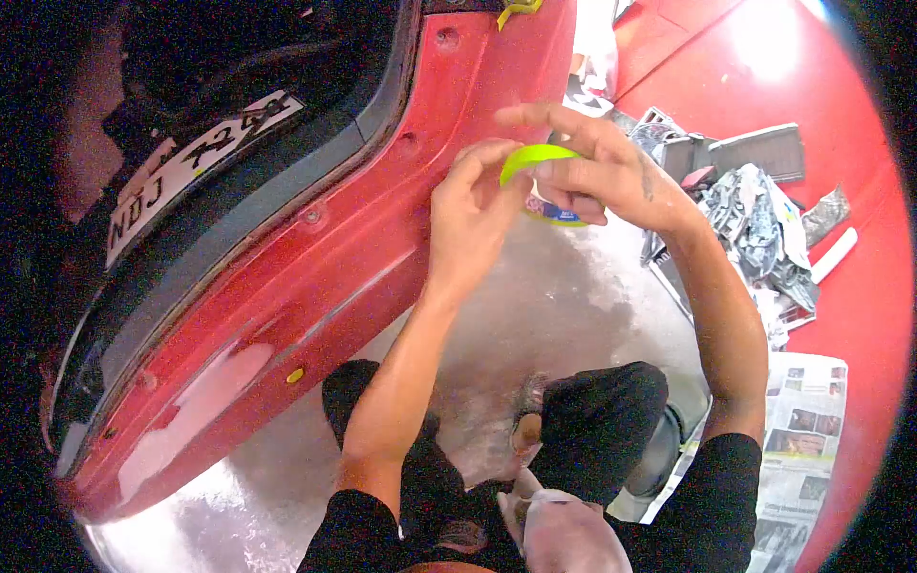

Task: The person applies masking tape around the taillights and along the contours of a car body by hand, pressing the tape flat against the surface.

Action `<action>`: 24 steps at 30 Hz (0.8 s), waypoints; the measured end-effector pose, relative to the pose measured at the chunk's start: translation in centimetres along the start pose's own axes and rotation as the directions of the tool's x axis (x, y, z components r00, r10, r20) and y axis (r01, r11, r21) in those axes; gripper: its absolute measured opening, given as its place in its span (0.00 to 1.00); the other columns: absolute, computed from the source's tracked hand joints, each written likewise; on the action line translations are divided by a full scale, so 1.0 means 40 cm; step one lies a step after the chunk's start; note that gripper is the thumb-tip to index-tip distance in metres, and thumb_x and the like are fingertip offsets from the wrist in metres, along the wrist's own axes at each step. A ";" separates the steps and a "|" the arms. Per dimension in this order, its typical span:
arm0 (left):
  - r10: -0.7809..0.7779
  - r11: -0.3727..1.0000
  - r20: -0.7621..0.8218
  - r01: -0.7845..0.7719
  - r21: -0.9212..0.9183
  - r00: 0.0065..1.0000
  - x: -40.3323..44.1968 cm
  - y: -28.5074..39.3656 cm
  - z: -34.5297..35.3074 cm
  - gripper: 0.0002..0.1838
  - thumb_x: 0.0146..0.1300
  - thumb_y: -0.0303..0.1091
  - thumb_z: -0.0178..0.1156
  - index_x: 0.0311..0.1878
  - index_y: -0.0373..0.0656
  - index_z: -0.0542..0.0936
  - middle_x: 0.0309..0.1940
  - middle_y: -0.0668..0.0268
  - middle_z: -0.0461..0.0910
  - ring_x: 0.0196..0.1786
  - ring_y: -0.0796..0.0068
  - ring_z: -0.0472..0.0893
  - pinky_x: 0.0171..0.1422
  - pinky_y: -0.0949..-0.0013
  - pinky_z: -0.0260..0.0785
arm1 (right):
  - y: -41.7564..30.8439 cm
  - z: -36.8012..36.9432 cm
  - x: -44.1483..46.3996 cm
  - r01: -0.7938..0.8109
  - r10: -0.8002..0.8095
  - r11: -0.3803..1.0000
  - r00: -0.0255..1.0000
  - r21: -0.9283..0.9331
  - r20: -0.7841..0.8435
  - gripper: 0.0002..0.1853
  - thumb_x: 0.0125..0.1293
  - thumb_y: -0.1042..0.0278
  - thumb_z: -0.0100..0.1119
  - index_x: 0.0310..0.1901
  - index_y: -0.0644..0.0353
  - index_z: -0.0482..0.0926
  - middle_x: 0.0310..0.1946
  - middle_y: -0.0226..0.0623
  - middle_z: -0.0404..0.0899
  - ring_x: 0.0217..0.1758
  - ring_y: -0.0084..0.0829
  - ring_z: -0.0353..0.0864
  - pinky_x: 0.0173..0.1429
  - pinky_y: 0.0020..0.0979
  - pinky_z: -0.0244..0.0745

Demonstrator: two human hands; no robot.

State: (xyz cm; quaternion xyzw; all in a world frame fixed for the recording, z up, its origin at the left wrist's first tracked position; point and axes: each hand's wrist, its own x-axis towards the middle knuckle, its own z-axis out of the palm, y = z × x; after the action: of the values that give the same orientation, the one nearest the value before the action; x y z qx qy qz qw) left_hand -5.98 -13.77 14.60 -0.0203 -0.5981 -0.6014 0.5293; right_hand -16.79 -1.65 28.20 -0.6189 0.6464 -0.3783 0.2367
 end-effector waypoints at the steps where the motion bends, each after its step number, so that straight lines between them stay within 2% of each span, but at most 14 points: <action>1: 0.069 0.996 -0.006 -0.069 0.054 0.998 -0.002 0.001 -0.007 0.14 0.73 0.23 0.66 0.59 0.32 0.83 0.58 0.61 0.83 0.61 0.73 0.81 0.66 0.67 0.75 | -0.003 0.004 0.002 0.017 -0.017 1.000 1.000 -0.022 0.026 0.32 0.72 0.61 0.61 0.76 0.59 0.73 0.29 0.27 0.78 0.25 0.15 0.74 0.27 0.20 0.68; 3: 0.140 0.986 -0.019 -0.138 0.091 0.990 -0.012 -0.007 -0.011 0.13 0.73 0.23 0.65 0.58 0.33 0.84 0.56 0.62 0.85 0.59 0.73 0.82 0.65 0.67 0.76 | -0.033 -0.001 0.010 -0.017 0.021 0.993 0.999 -0.114 0.035 0.29 0.74 0.59 0.62 0.74 0.60 0.75 0.29 0.28 0.78 0.27 0.16 0.76 0.30 0.23 0.71; 4: 0.058 0.998 -0.044 -0.058 0.008 0.997 -0.020 -0.021 -0.011 0.14 0.72 0.24 0.66 0.58 0.33 0.84 0.55 0.61 0.86 0.57 0.73 0.84 0.64 0.68 0.76 | -0.046 -0.005 0.018 -0.039 0.048 0.982 0.998 -0.186 0.042 0.27 0.76 0.58 0.62 0.72 0.60 0.77 0.30 0.28 0.78 0.30 0.17 0.78 0.32 0.25 0.74; 5: -0.026 0.997 -0.061 0.022 -0.076 0.998 -0.028 -0.033 -0.011 0.14 0.71 0.24 0.67 0.58 0.33 0.85 0.53 0.61 0.87 0.54 0.72 0.85 0.62 0.68 0.77 | -0.025 -0.012 0.041 0.101 -0.169 0.842 0.982 -0.531 -0.082 0.21 0.76 0.62 0.63 0.65 0.62 0.81 0.30 0.34 0.80 0.34 0.30 0.84 0.39 0.34 0.81; 6: -0.026 0.995 -0.069 0.020 -0.095 0.997 -0.036 -0.045 -0.009 0.14 0.71 0.24 0.67 0.58 0.33 0.85 0.53 0.61 0.87 0.54 0.72 0.85 0.62 0.68 0.77 | 0.000 -0.049 0.077 0.094 -0.159 0.833 0.984 -0.545 -0.074 0.21 0.76 0.62 0.63 0.65 0.62 0.81 0.30 0.34 0.80 0.34 0.30 0.84 0.39 0.34 0.81; 8: -0.062 0.998 -0.095 0.060 -0.022 0.994 -0.053 -0.061 -0.005 0.16 0.68 0.24 0.69 0.58 0.33 0.86 0.50 0.60 0.89 0.52 0.74 0.86 0.61 0.69 0.77 | 0.031 -0.147 0.177 0.201 -0.594 0.243 0.804 -0.949 0.018 0.17 0.73 0.69 0.63 0.61 0.60 0.82 0.37 0.41 0.85 0.41 0.45 0.88 0.44 0.43 0.84; 9: -0.103 0.993 -0.070 0.098 -0.063 0.992 -0.062 -0.065 0.004 0.16 0.66 0.25 0.70 0.57 0.32 0.86 0.47 0.58 0.90 0.50 0.74 0.86 0.58 0.68 0.78 | 0.017 -0.163 0.221 0.205 -0.586 0.228 0.809 -0.952 0.034 0.17 0.73 0.69 0.63 0.61 0.60 0.82 0.37 0.41 0.85 0.41 0.45 0.88 0.44 0.43 0.84; 11: -0.119 0.988 -0.033 0.115 -0.102 0.992 -0.069 -0.069 0.011 0.16 0.66 0.25 0.70 0.57 0.32 0.86 0.47 0.57 0.90 0.50 0.73 0.86 0.57 0.67 0.78 | -0.012 -0.186 0.299 0.159 -0.634 -0.001 0.763 -0.987 0.124 0.18 0.69 0.68 0.66 0.60 0.55 0.83 0.46 0.47 0.87 0.44 0.53 0.88 0.47 0.47 0.85; 12: -0.133 0.984 0.016 0.134 -0.122 0.991 -0.071 -0.073 0.015 0.16 0.66 0.25 0.70 0.57 0.32 0.86 0.46 0.57 0.90 0.49 0.73 0.87 0.56 0.67 0.78 | -0.005 -0.222 0.341 0.165 -0.623 -0.011 0.770 -0.986 0.136 0.18 0.69 0.68 0.66 0.60 0.55 0.83 0.46 0.47 0.87 0.44 0.53 0.88 0.47 0.47 0.85; 14: -0.134 0.971 0.012 0.134 -0.198 0.991 -0.071 -0.085 0.025 0.16 0.67 0.24 0.69 0.56 0.31 0.86 0.46 0.54 0.90 0.48 0.69 0.88 0.54 0.66 0.78 | 0.019 -0.294 0.398 0.134 -0.501 -0.297 0.821 -0.945 0.274 0.19 0.75 0.73 0.59 0.65 0.51 0.82 0.49 0.41 0.87 0.44 0.46 0.90 0.44 0.43 0.85; 15: -0.094 0.977 0.005 0.094 -0.192 0.996 -0.068 -0.082 0.025 0.15 0.68 0.25 0.69 0.56 0.31 0.86 0.46 0.53 0.90 0.48 0.68 0.88 0.54 0.66 0.78 | -0.046 -0.214 0.389 0.187 -0.359 -0.159 0.904 -0.969 0.234 0.19 0.62 0.68 0.72 0.55 0.56 0.82 0.48 0.50 0.79 0.44 0.54 0.85 0.42 0.49 0.81; 16: -0.055 0.981 -0.002 0.054 -0.184 0.998 -0.067 -0.085 0.025 0.15 0.68 0.25 0.69 0.56 0.31 0.86 0.47 0.52 0.90 0.49 0.67 0.89 0.54 0.66 0.79 | -0.061 -0.192 0.398 0.193 -0.346 -0.162 0.907 -0.968 0.239 0.19 0.62 0.68 0.72 0.55 0.56 0.82 0.48 0.50 0.79 0.44 0.54 0.85 0.42 0.49 0.81; 18: -0.064 0.984 -0.006 0.062 -0.170 0.998 -0.067 -0.104 0.033 0.15 0.68 0.25 0.69 0.56 0.31 0.86 0.48 0.51 0.90 0.50 0.66 0.89 0.55 0.65 0.79 | -0.069 -0.173 0.409 0.195 -0.344 -0.162 0.908 -0.967 0.241 0.10 0.61 0.69 0.72 0.40 0.58 0.80 0.46 0.45 0.81 0.39 0.53 0.86 0.39 0.49 0.81; 24: -0.052 0.987 0.006 0.052 -0.153 0.999 -0.062 -0.132 0.028 0.15 0.69 0.27 0.69 0.55 0.31 0.86 0.50 0.49 0.90 0.52 0.60 0.90 0.57 0.61 0.80 | -0.061 -0.148 0.418 0.217 -0.404 -0.320 0.849 -0.922 0.340 0.08 0.62 0.67 0.69 0.40 0.56 0.80 0.46 0.43 0.82 0.40 0.50 0.87 0.38 0.49 0.82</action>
State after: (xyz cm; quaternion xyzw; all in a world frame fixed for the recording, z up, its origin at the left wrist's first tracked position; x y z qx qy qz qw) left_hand -9.06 -12.88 9.61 -0.0460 -0.5509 -0.6592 0.5097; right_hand -21.90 -16.72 36.40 -0.6903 0.5137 0.1755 -0.4782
